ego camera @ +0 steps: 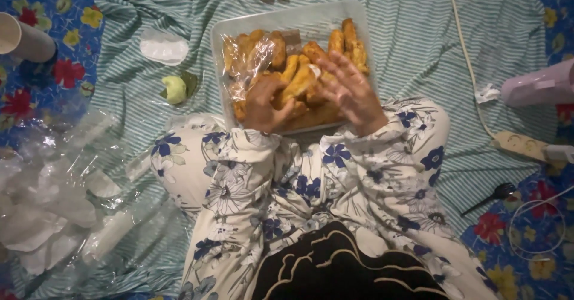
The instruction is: A person is sitting on the floor and individually wrapping pieces of fried food into small plastic bags.
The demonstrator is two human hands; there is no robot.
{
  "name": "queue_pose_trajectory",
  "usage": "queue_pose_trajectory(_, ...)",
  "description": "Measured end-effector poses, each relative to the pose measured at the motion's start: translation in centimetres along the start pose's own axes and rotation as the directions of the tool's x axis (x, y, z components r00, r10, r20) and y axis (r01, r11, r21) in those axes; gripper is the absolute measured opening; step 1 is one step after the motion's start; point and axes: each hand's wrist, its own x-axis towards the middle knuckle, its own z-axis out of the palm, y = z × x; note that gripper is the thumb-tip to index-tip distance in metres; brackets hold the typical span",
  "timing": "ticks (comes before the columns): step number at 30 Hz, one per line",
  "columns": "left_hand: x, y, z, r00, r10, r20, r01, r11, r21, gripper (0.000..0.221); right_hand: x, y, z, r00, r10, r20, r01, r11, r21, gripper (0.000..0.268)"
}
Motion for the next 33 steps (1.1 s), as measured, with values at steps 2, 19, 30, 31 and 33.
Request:
queue_pose_trajectory(2, -0.7, -1.4, 0.3, 1.0, -0.015, -0.015, 0.014, 0.999, -0.032, 0.041, 0.0, -0.9, -1.9, 0.999, -0.008, -0.043, 0.008, 1.0, 0.008, 0.054)
queue_pose_trajectory(19, -3.7, -2.1, 7.9, 0.995, -0.095, 0.031, 0.086, 0.975, 0.204, 0.038, -0.8, -1.0, -6.0, 0.847, 0.042, -0.529, 0.073, 0.978, 0.193, 0.016)
queue_pose_trajectory(30, -2.4, 0.9, 6.3, 0.988, -0.082, 0.133, 0.014, 0.894, 0.448, 0.045, -0.2, -0.2, -7.1, 0.862, 0.06, -0.504, 0.048, 0.979, 0.199, 0.021)
queue_pose_trajectory(31, -2.4, 0.8, 6.2, 0.988, -0.083, 0.134, 0.014, 0.894, 0.448, 0.045, -0.1, 0.0, -7.2, 0.862, 0.06, -0.504, 0.048, 0.979, 0.199, 0.021)
queue_pose_trajectory(33, -2.4, 0.8, 6.1, 0.984, -0.099, 0.149, 0.038, 0.929, 0.367, 0.045, 0.0, 0.3, -7.5, 0.866, 0.06, -0.497, 0.043, 0.98, 0.193, 0.022)
